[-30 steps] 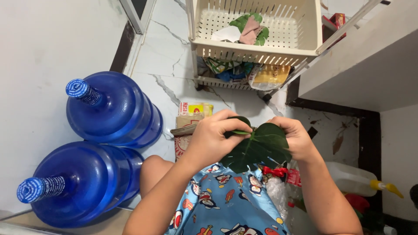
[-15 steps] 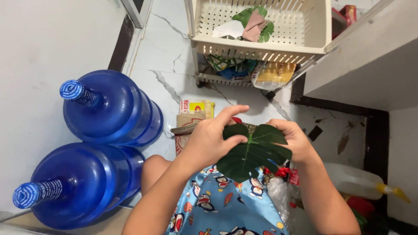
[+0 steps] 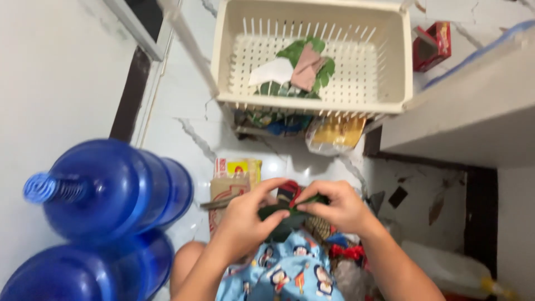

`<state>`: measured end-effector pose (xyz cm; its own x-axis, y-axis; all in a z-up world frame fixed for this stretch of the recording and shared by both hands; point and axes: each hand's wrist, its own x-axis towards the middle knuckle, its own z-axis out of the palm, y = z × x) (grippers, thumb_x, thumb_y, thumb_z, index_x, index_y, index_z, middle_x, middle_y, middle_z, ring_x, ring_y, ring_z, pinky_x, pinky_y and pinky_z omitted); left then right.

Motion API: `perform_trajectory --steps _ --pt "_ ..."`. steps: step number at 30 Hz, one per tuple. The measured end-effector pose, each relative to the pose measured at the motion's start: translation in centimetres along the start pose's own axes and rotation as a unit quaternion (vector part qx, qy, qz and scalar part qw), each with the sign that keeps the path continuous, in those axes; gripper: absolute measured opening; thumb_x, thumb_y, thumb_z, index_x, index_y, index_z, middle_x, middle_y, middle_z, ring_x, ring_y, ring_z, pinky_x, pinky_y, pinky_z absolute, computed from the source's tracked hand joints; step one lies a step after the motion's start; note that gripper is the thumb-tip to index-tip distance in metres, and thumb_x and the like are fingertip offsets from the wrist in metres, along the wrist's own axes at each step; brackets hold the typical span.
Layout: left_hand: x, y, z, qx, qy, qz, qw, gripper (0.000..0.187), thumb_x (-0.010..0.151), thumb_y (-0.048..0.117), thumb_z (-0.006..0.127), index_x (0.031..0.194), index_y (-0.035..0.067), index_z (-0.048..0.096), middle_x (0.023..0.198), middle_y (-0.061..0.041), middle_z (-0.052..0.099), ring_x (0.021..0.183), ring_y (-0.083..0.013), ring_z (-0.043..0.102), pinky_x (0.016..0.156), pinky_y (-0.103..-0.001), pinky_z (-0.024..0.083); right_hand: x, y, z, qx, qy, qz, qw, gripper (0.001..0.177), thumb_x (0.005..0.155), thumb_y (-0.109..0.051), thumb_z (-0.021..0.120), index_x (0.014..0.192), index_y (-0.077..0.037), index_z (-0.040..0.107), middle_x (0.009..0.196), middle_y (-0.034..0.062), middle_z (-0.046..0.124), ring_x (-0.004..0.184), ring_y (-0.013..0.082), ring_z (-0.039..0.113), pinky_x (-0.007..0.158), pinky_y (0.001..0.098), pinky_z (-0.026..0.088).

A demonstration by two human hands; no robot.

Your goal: The person sits on the floor and organizes various items from a white plastic basket. They handle artificial leaves, a plastic bag with pink contents, and several packages of rice, placing them on the floor next to two large blue water jugs.

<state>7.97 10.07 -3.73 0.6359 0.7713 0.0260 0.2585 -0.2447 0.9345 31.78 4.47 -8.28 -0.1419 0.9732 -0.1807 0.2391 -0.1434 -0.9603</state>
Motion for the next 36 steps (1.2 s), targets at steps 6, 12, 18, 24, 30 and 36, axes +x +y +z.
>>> perform_trajectory --steps 6,12,18,24,30,36 --pt "2.3 -5.7 0.6 -0.026 0.062 -0.151 0.986 0.018 0.078 0.011 0.083 0.095 0.008 0.079 0.087 -0.008 0.079 0.077 -0.0252 0.077 0.069 -0.034 0.057 8.0 -0.2 -5.2 -0.059 -0.156 -0.073 0.983 0.017 0.084 -0.012 0.079 0.101 -0.012 0.079 0.095 0.0043 0.08 0.084 0.0157 0.077 0.076 0.0297 0.061" --pt "3.7 -6.1 -0.1 0.081 0.18 -0.123 0.973 0.018 0.071 0.006 0.082 0.089 0.007 0.078 0.083 -0.008 0.076 0.077 -0.0256 0.075 0.067 -0.034 0.057 28.9 8.1 -18.3 -0.267 0.248 0.016 0.931 0.025 0.095 -0.025 0.065 0.102 -0.004 0.077 0.089 0.0189 0.075 0.076 0.0301 0.074 0.069 0.0416 0.056" --pt "2.5 -8.5 -0.5 0.081 0.219 -0.126 0.964 0.026 0.068 -0.002 0.078 0.091 0.009 0.079 0.086 -0.006 0.078 0.081 -0.0214 0.079 0.07 -0.03 0.059 40.4 19.0 -23.6 -0.456 0.254 0.131 0.843 0.027 0.088 -0.024 0.074 0.097 0.001 0.079 0.097 0.0278 0.072 0.093 0.044 0.07 0.082 0.0489 0.056" --pt "1.0 -10.3 -1.1 0.081 0.226 -0.075 0.968 0.032 0.066 -0.003 0.078 0.095 0.009 0.079 0.087 -0.006 0.077 0.083 -0.0197 0.079 0.073 -0.029 0.06 40.6 17.2 -20.8 -0.368 0.294 0.171 0.865 0.036 0.078 -0.028 0.081 0.101 0.0 0.076 0.102 0.0276 0.072 0.097 0.0431 0.07 0.082 0.0483 0.056" --pt "1.7 -8.1 -1.5 0.049 0.23 -0.107 0.966 0.024 0.071 -0.001 0.079 0.094 0.007 0.078 0.088 -0.006 0.078 0.08 -0.0195 0.08 0.07 -0.029 0.06 38.4 11.2 -21.5 -0.276 0.266 0.093 0.919 0.027 0.078 -0.021 0.078 0.095 -0.001 0.072 0.088 0.0199 0.073 0.08 0.0312 0.07 0.071 0.0413 0.056" --pt "3.8 -4.6 -2.7 0.102 0.316 -0.188 0.924 0.016 0.074 0.01 0.083 0.088 0.004 0.076 0.081 -0.01 0.076 0.073 -0.0227 0.077 0.064 -0.031 0.057 27.9 0.8 -22.8 -0.089 0.252 -0.119 0.956 0.016 0.094 -0.001 0.072 0.096 0.0 0.056 0.084 0.0048 0.063 0.074 0.0102 0.059 0.063 0.0292 0.049"
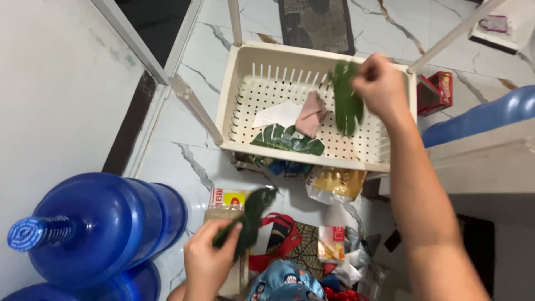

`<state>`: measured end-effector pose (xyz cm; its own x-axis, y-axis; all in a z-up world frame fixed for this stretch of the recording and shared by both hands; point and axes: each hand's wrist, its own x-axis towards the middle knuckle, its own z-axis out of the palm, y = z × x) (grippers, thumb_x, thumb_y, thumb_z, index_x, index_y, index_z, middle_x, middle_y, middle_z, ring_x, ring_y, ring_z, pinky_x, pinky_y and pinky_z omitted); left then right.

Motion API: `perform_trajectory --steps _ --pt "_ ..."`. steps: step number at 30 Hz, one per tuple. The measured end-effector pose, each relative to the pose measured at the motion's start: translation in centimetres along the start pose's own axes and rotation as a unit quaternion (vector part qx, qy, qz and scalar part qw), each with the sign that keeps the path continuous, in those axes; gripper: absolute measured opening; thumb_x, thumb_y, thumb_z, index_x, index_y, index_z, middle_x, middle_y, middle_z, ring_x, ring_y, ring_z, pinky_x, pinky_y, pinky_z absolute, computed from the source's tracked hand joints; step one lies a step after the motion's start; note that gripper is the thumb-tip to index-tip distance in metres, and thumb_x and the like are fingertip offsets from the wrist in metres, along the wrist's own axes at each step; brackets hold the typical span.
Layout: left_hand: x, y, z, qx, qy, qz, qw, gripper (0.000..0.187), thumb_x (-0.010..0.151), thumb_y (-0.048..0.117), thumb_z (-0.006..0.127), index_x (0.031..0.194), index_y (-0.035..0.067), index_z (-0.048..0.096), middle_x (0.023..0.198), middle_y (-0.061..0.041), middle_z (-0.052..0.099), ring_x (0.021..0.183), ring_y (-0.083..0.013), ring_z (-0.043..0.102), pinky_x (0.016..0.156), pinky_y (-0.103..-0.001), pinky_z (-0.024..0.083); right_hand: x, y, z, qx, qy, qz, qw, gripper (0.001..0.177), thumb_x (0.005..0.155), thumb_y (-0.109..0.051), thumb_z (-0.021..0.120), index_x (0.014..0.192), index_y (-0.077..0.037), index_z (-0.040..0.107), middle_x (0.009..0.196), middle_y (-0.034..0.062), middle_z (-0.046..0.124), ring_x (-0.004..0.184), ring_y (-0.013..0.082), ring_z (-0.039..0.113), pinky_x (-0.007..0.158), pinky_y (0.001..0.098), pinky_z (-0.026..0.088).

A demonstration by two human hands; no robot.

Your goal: The person sits on the floor and organizes various items from a white plastic basket. They handle artificial leaves, a plastic bag with pink contents, and several packages of rice, placing them on the floor next to two large blue water jugs.

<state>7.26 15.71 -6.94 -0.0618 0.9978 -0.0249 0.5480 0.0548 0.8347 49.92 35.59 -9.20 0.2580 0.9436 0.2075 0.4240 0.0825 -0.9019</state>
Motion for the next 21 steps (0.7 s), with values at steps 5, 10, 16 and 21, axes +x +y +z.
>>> perform_trajectory --steps 5,10,16,21 --pt "0.6 3.4 -0.8 -0.011 0.009 0.088 0.996 0.012 0.081 0.011 0.08 0.089 0.004 0.075 0.082 -0.012 0.074 0.073 -0.0285 0.072 0.065 -0.035 0.054 -6.9 -10.1 -1.1 -0.071 0.002 -0.093 0.993 0.036 0.09 -0.002 0.073 0.118 -0.005 0.051 0.085 0.0033 0.067 0.076 0.0077 0.065 0.065 0.0258 0.052" --pt "-0.3 5.9 -1.9 -0.067 0.015 0.118 0.991 0.01 0.084 0.012 0.076 0.09 0.004 0.074 0.082 -0.01 0.074 0.071 -0.0276 0.072 0.065 -0.035 0.054 -11.5 -11.7 -2.4 -0.178 -0.117 0.042 0.976 0.022 0.097 0.0 0.069 0.115 -0.006 0.079 0.089 0.0083 0.075 0.074 0.0146 0.063 0.065 0.0313 0.051" --pt "-1.8 5.3 -4.8 -0.056 0.039 0.157 0.985 0.012 0.086 0.014 0.075 0.091 0.003 0.074 0.085 -0.011 0.075 0.076 -0.0294 0.072 0.067 -0.035 0.054 -19.4 -21.8 -0.8 0.005 -0.302 0.017 0.953 0.047 0.085 -0.001 0.057 0.128 -0.015 0.071 0.104 0.0072 0.078 0.09 0.0149 0.07 0.075 0.029 0.056" --pt "-3.6 4.5 -7.6 -0.064 0.018 0.092 0.994 0.016 0.083 0.017 0.078 0.091 0.004 0.076 0.078 -0.013 0.075 0.065 -0.0272 0.073 0.06 -0.036 0.054 -26.0 -25.1 1.4 -0.323 -0.182 -0.127 0.92 0.014 0.088 -0.021 0.077 0.101 -0.018 0.078 0.097 0.0086 0.078 0.09 0.0265 0.073 0.082 0.035 0.056"
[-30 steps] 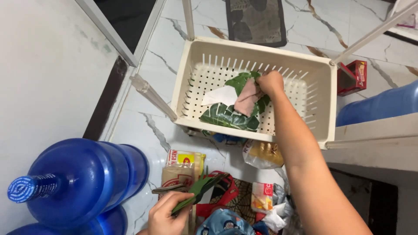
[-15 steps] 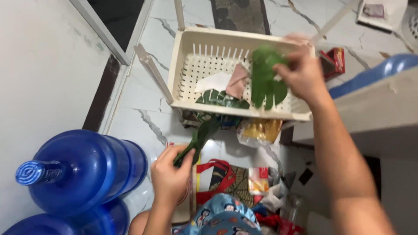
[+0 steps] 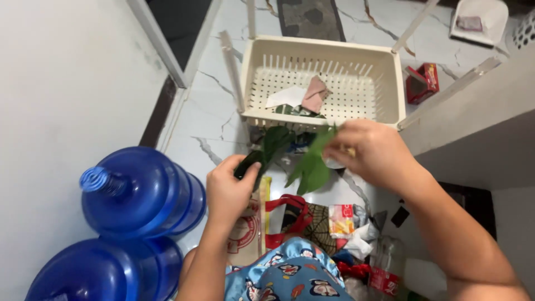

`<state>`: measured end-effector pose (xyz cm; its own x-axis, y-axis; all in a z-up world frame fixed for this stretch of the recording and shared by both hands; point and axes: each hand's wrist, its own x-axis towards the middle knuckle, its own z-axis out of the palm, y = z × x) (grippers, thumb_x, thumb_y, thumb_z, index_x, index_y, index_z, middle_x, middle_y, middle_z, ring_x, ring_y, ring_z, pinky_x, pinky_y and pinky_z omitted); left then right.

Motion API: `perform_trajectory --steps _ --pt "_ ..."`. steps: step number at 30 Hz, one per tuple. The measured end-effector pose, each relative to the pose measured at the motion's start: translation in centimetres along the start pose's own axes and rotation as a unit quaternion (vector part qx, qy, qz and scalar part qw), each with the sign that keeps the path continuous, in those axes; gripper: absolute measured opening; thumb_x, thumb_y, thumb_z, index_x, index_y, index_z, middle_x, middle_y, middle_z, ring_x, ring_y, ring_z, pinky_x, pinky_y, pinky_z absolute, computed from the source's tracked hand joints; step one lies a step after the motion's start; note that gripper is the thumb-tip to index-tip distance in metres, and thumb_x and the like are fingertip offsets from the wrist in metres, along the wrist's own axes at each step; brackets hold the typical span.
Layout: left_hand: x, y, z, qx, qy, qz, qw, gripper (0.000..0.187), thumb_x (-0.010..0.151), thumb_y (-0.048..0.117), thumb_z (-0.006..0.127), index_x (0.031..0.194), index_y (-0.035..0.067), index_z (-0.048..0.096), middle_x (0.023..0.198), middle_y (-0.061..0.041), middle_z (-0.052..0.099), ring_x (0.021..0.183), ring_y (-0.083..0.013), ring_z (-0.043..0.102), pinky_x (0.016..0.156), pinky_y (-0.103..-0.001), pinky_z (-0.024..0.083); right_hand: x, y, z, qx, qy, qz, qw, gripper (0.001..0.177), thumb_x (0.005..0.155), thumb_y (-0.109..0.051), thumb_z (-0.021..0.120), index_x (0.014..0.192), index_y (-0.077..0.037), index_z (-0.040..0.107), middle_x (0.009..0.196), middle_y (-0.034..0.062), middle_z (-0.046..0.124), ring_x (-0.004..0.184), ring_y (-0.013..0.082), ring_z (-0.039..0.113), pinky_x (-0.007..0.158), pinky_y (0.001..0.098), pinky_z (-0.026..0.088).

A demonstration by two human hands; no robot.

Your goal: The person sits on the floor and organizes various items from a white plastic basket. They handle artificial leaves, a plastic bag with pink contents, and several packages of rice, placing them on the floor next to two large blue water jugs.

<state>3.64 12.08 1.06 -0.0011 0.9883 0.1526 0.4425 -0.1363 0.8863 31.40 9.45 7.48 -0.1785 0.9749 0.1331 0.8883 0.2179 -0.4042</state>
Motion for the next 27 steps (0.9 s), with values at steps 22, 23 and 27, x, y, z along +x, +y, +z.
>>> perform_trajectory --steps 22,23,27 --pt "-7.4 -3.5 -5.6 -0.251 -0.353 -0.045 0.9 0.014 0.089 0.007 0.075 0.1 -0.001 0.075 0.083 -0.003 0.073 0.076 -0.0073 0.066 0.069 -0.026 0.055 -8.0 -11.5 5.1 0.12 0.08 -0.114 0.983 0.038 0.075 -0.022 0.089 0.107 -0.01 0.072 0.089 0.0076 0.067 0.088 0.0271 0.061 0.077 0.0366 0.048" --pt "-7.6 -3.3 -5.8 -0.248 -0.352 -0.036 0.902 0.014 0.088 0.007 0.075 0.1 -0.001 0.075 0.085 -0.003 0.074 0.077 -0.0073 0.066 0.069 -0.026 0.055 -8.1 -12.1 4.7 0.079 0.135 -0.157 0.975 0.039 0.072 -0.021 0.088 0.106 -0.011 0.071 0.095 0.011 0.066 0.094 0.0291 0.06 0.084 0.0392 0.047" --pt "-7.9 -2.6 -6.4 -0.238 -0.362 -0.01 0.901 0.015 0.088 0.008 0.075 0.1 -0.001 0.076 0.089 -0.003 0.075 0.08 -0.0076 0.067 0.072 -0.025 0.055 -8.8 -11.6 5.1 0.193 0.137 -0.162 0.958 0.04 0.075 -0.012 0.086 0.111 -0.007 0.068 0.131 0.0205 0.062 0.111 0.0247 0.063 0.091 0.0333 0.05"
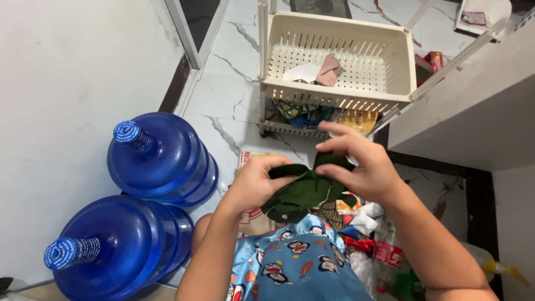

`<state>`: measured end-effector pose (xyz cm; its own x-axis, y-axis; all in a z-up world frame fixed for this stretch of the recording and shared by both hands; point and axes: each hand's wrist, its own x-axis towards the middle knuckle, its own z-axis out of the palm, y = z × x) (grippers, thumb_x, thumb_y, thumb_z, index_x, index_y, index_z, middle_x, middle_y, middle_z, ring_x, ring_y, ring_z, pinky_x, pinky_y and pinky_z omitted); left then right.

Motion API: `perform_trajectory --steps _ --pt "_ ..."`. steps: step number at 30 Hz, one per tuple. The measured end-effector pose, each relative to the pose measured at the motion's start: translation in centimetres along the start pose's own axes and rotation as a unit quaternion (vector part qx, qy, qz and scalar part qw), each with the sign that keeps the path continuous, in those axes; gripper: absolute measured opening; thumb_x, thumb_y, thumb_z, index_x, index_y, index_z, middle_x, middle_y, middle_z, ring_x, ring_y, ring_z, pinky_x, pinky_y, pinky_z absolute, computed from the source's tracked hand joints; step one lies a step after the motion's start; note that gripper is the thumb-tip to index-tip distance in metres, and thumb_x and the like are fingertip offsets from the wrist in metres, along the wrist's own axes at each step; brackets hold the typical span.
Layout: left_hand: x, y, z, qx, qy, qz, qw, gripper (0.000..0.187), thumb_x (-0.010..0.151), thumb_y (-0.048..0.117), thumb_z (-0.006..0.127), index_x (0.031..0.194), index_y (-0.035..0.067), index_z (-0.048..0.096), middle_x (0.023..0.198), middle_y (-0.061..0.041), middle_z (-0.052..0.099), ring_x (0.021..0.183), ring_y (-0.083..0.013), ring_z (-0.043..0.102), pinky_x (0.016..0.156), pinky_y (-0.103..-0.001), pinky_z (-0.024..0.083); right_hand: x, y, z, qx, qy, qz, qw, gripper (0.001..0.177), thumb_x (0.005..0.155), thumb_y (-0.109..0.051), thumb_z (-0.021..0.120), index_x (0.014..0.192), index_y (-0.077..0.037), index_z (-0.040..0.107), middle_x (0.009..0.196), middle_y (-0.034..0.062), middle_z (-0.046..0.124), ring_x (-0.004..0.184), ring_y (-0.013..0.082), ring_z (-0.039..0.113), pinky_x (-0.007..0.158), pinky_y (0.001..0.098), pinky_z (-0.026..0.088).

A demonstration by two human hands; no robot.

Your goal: The person sits on the floor and organizes various items from a white plastic basket. They handle artificial leaves, a plastic bag with pink contents, and several packages of rice, placing them on the floor next to two large blue water jugs.

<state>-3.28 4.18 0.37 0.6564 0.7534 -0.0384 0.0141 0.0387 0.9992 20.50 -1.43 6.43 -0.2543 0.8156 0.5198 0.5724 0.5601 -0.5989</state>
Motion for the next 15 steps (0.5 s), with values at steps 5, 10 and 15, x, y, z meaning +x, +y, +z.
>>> perform_trajectory --steps 5,10,15 --pt "-0.6 -0.6 -0.6 0.007 -0.016 0.027 0.999 0.018 0.085 0.006 0.075 0.101 -0.002 0.075 0.092 -0.004 0.076 0.085 -0.0088 0.069 0.076 -0.025 0.056 -1.3 0.7 0.5 0.127 -0.036 0.166 0.977 0.038 0.08 -0.003 0.083 0.115 -0.004 0.07 0.107 0.0054 0.074 0.086 0.0098 0.068 0.077 0.026 0.057" --pt "-0.7 -2.2 -0.6 -0.073 -0.051 0.024 0.996 0.022 0.087 0.007 0.074 0.107 -0.003 0.073 0.097 -0.003 0.074 0.09 -0.0086 0.067 0.079 -0.025 0.056 -1.5 0.1 1.1 0.166 -0.016 0.196 0.966 0.034 0.084 -0.003 0.081 0.116 -0.003 0.069 0.099 0.0031 0.073 0.089 0.0075 0.07 0.077 0.024 0.059" --pt "-0.8 -3.2 -0.5 -0.134 -0.041 0.02 0.99 0.031 0.103 0.025 0.064 0.117 -0.002 0.07 0.101 0.0 0.072 0.092 -0.0051 0.063 0.081 -0.024 0.054 -1.3 -0.6 1.3 0.037 0.003 0.097 0.995 0.031 0.083 -0.006 0.085 0.11 -0.003 0.071 0.1 0.0063 0.072 0.089 0.0138 0.07 0.08 0.0263 0.056"
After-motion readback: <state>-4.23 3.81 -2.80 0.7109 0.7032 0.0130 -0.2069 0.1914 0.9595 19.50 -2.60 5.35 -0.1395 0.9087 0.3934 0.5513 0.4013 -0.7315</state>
